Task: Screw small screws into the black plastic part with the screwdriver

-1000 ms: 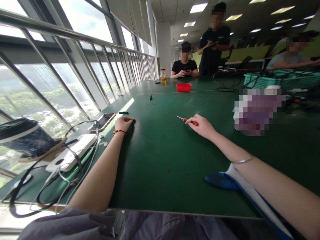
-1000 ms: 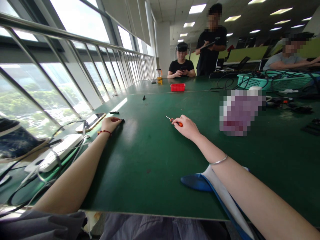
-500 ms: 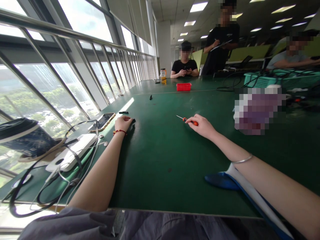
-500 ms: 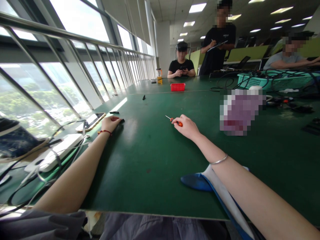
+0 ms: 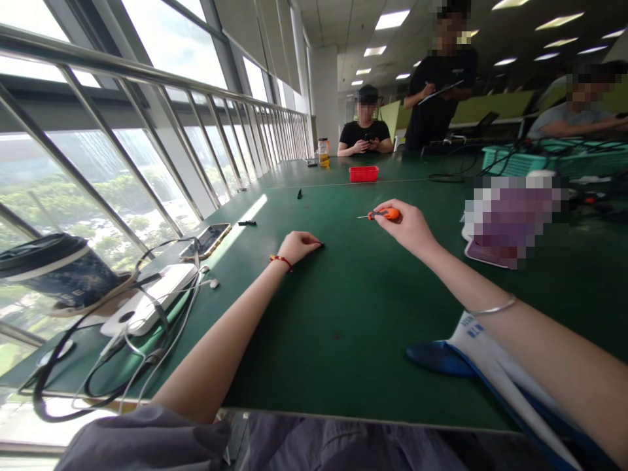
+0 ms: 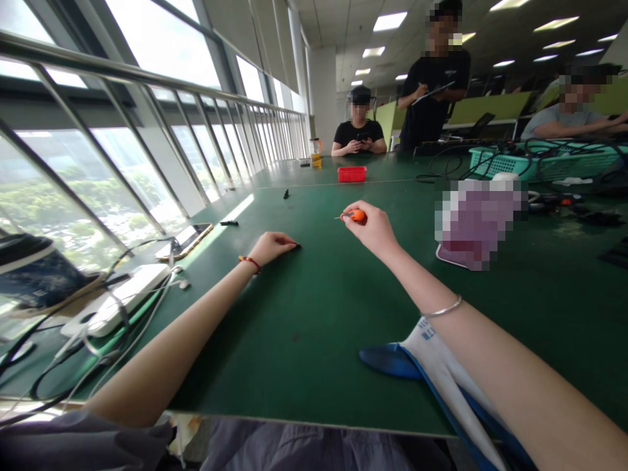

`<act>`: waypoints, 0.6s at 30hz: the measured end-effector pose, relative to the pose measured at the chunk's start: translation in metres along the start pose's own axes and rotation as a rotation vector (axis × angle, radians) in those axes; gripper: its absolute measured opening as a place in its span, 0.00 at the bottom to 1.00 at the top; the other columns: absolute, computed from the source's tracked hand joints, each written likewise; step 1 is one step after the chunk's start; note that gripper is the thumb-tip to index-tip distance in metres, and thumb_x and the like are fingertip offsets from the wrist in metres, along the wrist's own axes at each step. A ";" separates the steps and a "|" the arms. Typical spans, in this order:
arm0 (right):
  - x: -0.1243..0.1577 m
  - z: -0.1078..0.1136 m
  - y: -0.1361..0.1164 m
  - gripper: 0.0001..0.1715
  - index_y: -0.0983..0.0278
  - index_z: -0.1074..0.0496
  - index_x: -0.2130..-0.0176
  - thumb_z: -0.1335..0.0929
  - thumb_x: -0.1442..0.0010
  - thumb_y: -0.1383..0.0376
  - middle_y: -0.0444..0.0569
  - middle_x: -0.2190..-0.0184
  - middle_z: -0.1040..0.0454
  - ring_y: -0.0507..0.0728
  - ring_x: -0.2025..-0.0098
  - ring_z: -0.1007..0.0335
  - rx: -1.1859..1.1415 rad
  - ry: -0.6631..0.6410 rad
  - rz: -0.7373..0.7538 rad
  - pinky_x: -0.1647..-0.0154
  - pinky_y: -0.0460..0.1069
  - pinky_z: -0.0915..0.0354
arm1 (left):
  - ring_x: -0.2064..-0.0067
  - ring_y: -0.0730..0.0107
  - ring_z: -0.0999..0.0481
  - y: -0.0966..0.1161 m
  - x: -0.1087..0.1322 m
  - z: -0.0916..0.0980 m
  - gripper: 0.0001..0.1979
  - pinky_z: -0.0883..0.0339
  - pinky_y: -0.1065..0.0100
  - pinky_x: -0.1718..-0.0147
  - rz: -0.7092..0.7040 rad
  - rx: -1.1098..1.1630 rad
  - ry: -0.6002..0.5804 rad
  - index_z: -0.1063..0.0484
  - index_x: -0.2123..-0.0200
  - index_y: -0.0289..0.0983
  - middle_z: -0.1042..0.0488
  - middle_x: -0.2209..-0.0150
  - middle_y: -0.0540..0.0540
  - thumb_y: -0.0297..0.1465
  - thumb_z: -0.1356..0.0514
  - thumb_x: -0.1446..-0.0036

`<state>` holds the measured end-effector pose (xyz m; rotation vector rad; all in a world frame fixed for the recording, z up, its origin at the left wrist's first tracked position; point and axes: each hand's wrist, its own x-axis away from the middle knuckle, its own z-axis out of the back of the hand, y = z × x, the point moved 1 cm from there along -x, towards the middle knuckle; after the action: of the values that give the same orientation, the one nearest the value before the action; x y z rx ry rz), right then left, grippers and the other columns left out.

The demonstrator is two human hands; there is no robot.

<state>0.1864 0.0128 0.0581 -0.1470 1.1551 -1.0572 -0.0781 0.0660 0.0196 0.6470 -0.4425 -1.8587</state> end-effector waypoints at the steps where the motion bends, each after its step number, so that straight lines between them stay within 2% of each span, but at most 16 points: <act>1: -0.005 0.002 -0.003 0.08 0.62 0.29 0.69 0.33 0.49 0.61 0.47 0.69 0.27 0.55 0.68 0.33 -0.018 0.018 -0.020 0.67 0.49 0.39 | 0.64 0.68 0.24 0.016 -0.001 -0.014 0.11 0.32 0.70 0.61 -0.067 0.015 -0.041 0.22 0.67 0.36 0.22 0.67 0.47 0.37 0.39 0.50; 4: -0.021 0.007 -0.009 0.11 0.62 0.33 0.74 0.33 0.48 0.57 0.43 0.78 0.33 0.52 0.75 0.39 0.001 0.080 -0.049 0.72 0.48 0.44 | 0.65 0.69 0.26 0.050 0.001 -0.046 0.09 0.32 0.70 0.63 -0.217 -0.070 -0.028 0.23 0.68 0.37 0.23 0.67 0.48 0.35 0.40 0.48; 6: -0.030 0.010 -0.013 0.14 0.61 0.38 0.77 0.34 0.47 0.57 0.41 0.82 0.39 0.52 0.78 0.43 0.047 0.150 -0.063 0.75 0.48 0.47 | 0.63 0.68 0.27 0.061 0.003 -0.055 0.08 0.33 0.68 0.63 -0.302 -0.202 0.015 0.23 0.67 0.38 0.25 0.66 0.47 0.34 0.41 0.46; 9: -0.040 0.011 -0.019 0.17 0.60 0.44 0.79 0.36 0.45 0.57 0.41 0.83 0.43 0.52 0.78 0.46 0.121 0.223 -0.077 0.76 0.48 0.50 | 0.61 0.66 0.28 0.064 0.006 -0.055 0.09 0.36 0.67 0.61 -0.389 -0.371 0.041 0.24 0.64 0.39 0.26 0.64 0.47 0.34 0.43 0.43; 12: -0.043 0.008 -0.024 0.17 0.60 0.45 0.79 0.36 0.45 0.58 0.42 0.83 0.42 0.52 0.78 0.45 0.180 0.251 -0.061 0.74 0.48 0.49 | 0.59 0.65 0.30 0.067 0.009 -0.051 0.10 0.38 0.65 0.60 -0.461 -0.518 0.030 0.25 0.63 0.38 0.27 0.62 0.46 0.33 0.46 0.40; 15: -0.041 0.002 -0.027 0.16 0.60 0.45 0.79 0.37 0.45 0.58 0.42 0.82 0.41 0.52 0.77 0.45 0.210 0.243 -0.049 0.73 0.48 0.48 | 0.58 0.64 0.31 0.072 0.011 -0.050 0.12 0.39 0.64 0.60 -0.528 -0.652 0.012 0.26 0.62 0.37 0.27 0.61 0.44 0.32 0.49 0.38; 18: -0.038 -0.003 -0.027 0.16 0.60 0.45 0.79 0.37 0.46 0.59 0.42 0.82 0.41 0.52 0.77 0.45 0.221 0.220 -0.037 0.72 0.49 0.47 | 0.58 0.64 0.31 0.073 0.012 -0.050 0.13 0.39 0.65 0.61 -0.524 -0.671 0.004 0.26 0.61 0.38 0.28 0.61 0.44 0.32 0.50 0.38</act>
<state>0.1673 0.0274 0.0987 0.1253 1.2253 -1.2490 0.0031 0.0283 0.0202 0.3129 0.3956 -2.3167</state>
